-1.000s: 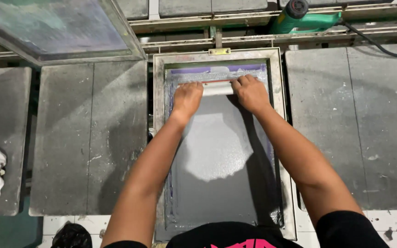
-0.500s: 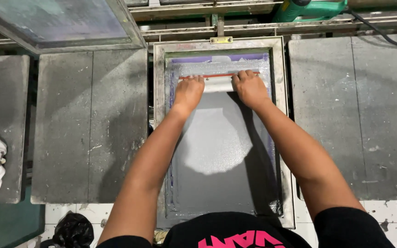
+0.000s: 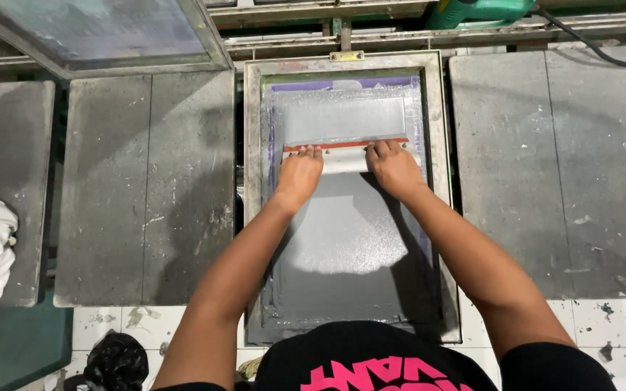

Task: Applying ink to a t-shirt using a screen printing frame and squeegee, followed by drying the ink with a heat gun.

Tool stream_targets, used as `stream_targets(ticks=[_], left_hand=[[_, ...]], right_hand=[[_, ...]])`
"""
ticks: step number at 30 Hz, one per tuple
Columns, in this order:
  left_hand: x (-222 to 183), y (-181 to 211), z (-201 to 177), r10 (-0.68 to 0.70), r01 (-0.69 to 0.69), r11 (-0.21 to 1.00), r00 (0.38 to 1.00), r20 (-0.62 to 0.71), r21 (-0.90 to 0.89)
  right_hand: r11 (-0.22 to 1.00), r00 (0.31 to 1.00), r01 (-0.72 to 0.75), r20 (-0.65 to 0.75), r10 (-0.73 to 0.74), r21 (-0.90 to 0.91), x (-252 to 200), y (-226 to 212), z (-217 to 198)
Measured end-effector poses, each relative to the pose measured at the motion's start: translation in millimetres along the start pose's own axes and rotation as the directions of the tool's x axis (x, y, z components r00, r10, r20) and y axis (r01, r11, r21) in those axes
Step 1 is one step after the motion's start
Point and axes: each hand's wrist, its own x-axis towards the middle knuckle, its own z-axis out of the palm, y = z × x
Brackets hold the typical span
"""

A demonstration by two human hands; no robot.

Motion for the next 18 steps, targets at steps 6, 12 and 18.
stream_targets(ticks=[6,12,18], left_hand=[[-33.7,22.7,-20.3,-0.013,0.014,1.0,0.999,-0.038,0.015],[-75.9,46.1,-28.3,-0.023,0.023,1.0,1.0,0.018,-0.005],[-125.2,70.4,-51.1,-0.004,0.01,0.998,0.996,0.092,-0.064]], right_hand=[[0.999,0.999,-0.009,-0.034,0.011,0.052,-28.3,-24.9,-23.2],[1.0,0.999,-0.016,-0.033,0.016,0.021,-63.9,-53.6,-46.2],[0.999,0.999,0.012,-0.044,-0.01,0.043,-92.1,-84.6,-86.4]])
